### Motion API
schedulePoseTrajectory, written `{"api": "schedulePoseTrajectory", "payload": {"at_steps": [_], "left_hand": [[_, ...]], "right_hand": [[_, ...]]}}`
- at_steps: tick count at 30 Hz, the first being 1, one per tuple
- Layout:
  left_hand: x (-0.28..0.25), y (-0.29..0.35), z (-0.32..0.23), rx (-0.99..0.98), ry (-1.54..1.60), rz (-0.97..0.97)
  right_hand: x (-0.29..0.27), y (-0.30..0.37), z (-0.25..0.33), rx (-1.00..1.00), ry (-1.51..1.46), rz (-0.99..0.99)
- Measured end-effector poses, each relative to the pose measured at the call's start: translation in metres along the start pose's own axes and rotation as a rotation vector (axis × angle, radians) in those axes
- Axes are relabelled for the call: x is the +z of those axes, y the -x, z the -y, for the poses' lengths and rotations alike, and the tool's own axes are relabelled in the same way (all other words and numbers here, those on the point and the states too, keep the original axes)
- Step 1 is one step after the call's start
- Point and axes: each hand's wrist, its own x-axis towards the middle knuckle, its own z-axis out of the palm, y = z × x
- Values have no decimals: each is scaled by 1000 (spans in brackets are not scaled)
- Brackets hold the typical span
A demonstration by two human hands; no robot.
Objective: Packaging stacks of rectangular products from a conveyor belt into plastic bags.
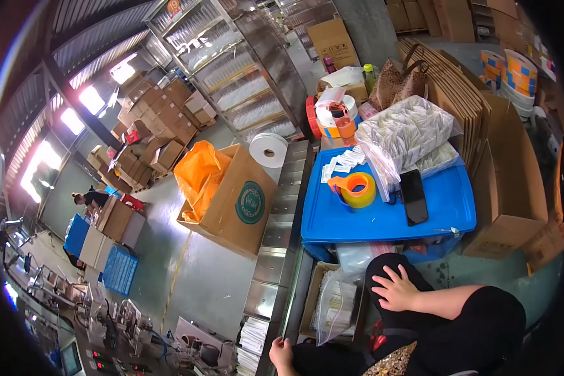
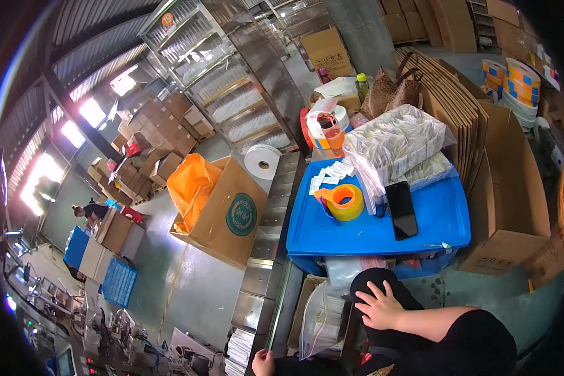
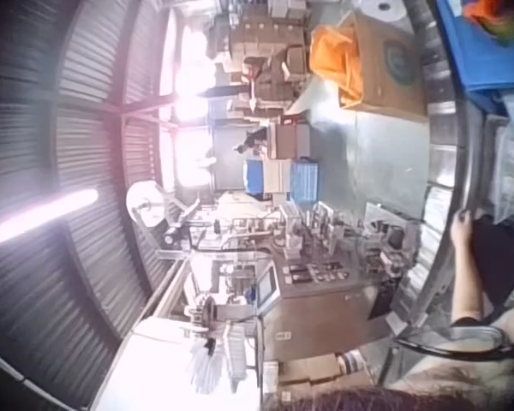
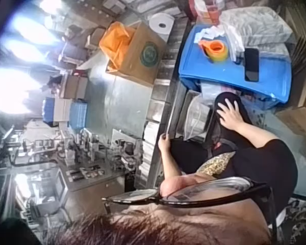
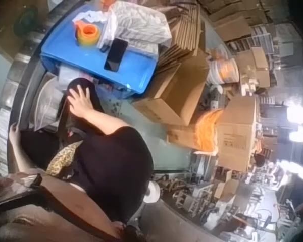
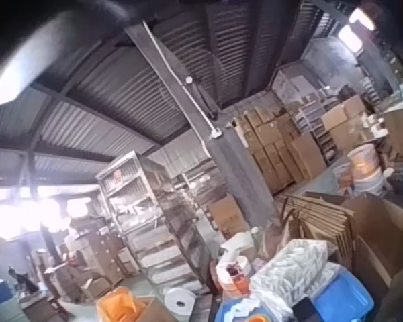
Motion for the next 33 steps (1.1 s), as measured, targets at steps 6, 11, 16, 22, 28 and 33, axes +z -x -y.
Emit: {"api": "schedulePoseTrajectory", "payload": {"at_steps": [6,11,16,22,28,33], "left_hand": [[-4,3,2,12,-25,-26],[-5,4,0,15,-12,-28],[-5,3,1,13,-9,-36],[-4,3,1,24,0,-27],[-5,3,0,10,5,-26],[-5,3,0,20,-3,-28]], "right_hand": [[1,-2,2,-7,-5,7],[2,-3,2,-5,8,15],[1,-3,2,-6,12,21],[0,-3,2,-4,16,20],[1,-3,2,-4,17,27],[-1,-4,3,-5,15,27]]}}
